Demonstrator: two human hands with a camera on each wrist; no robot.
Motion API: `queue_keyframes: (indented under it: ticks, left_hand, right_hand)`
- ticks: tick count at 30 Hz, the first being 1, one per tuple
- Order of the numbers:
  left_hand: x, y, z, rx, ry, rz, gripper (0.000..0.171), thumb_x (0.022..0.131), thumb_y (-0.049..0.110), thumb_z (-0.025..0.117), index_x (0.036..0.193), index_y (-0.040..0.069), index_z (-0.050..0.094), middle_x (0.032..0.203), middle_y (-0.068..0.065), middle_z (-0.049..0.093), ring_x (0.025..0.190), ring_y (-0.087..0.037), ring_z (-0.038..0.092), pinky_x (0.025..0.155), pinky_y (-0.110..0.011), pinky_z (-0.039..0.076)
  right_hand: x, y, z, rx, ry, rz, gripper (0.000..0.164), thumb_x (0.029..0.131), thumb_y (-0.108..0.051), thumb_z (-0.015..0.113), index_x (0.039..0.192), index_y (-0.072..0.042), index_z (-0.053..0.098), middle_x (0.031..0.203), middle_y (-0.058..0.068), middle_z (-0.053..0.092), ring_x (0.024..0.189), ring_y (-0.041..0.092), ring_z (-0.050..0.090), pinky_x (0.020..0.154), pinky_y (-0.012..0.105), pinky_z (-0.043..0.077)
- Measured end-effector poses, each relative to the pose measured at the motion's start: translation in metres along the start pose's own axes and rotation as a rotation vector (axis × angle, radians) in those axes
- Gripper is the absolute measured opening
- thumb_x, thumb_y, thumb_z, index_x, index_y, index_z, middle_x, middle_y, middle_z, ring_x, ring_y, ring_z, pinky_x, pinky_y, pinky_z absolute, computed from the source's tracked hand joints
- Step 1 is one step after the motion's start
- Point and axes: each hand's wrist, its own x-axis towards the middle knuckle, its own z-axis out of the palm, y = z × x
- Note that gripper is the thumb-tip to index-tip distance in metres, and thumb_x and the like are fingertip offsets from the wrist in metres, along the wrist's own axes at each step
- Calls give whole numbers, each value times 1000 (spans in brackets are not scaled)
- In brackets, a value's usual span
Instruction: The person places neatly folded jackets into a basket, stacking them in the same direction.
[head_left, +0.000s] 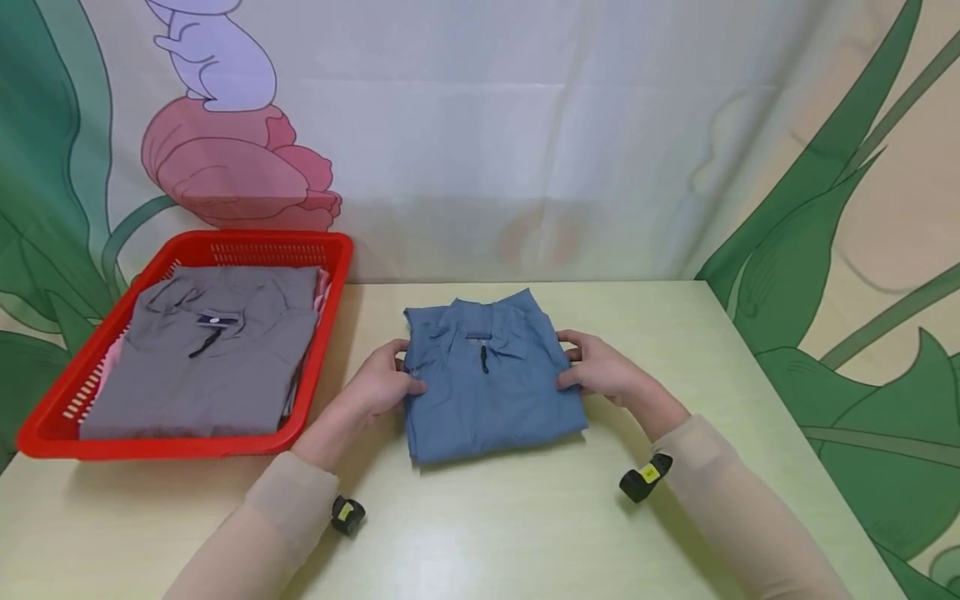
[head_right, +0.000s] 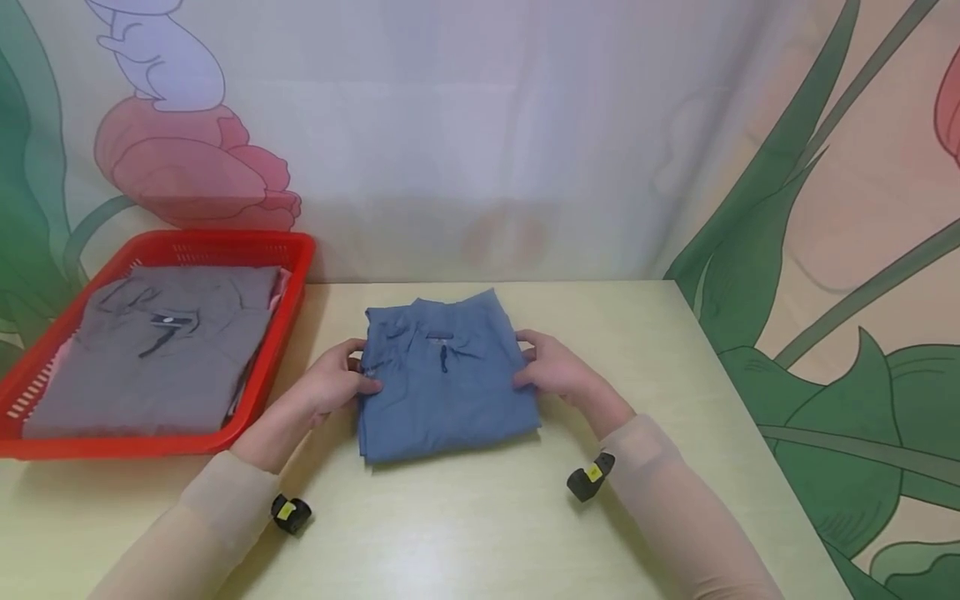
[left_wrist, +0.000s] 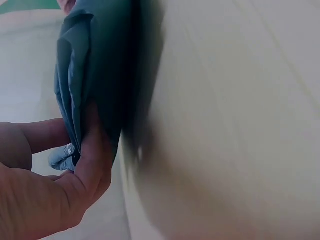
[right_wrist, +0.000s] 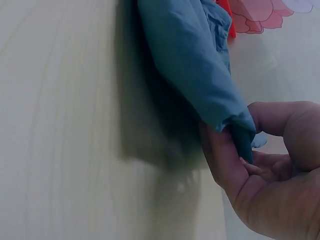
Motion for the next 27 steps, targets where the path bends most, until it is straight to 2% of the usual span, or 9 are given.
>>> queue_keyframes:
  ticks: [7,12,19,27]
  left_hand:
    - [-9,10,-1,79,18,80,67,93,-5,65,154,-3,36,121,-23,52,110,-36,51,93,-45,50]
    - [-18,17,-6,89,1,107,67,93,-4,65,153,-5,36,121,-24,51,110,-37,52,92,-45,53]
    - [-28,28,-17,16,-18,88,67,96,-5,62,156,-4,30,130,-26,48,117,-38,50,99,-49,52]
    - [-37,37,-35,-119,-50,84,75,97,-3,63,160,-1,22,137,-26,45,123,-39,49,103,-50,50]
  right_hand:
    - [-5,-13,1,-13,-27,-20,83,87,13,62,160,0,24,142,27,49,120,36,56,89,45,57]
    - [-12,-29,1,-38,-51,-44,81,87,14,62,159,2,26,148,28,46,126,38,54,92,46,56]
    - [-15,-54,-4,-58,-92,-51,75,89,12,62,155,11,28,145,29,50,127,38,56,96,46,54]
    - [-12,-79,-14,66,-165,-35,75,92,12,62,158,7,26,133,22,53,123,32,57,99,44,53]
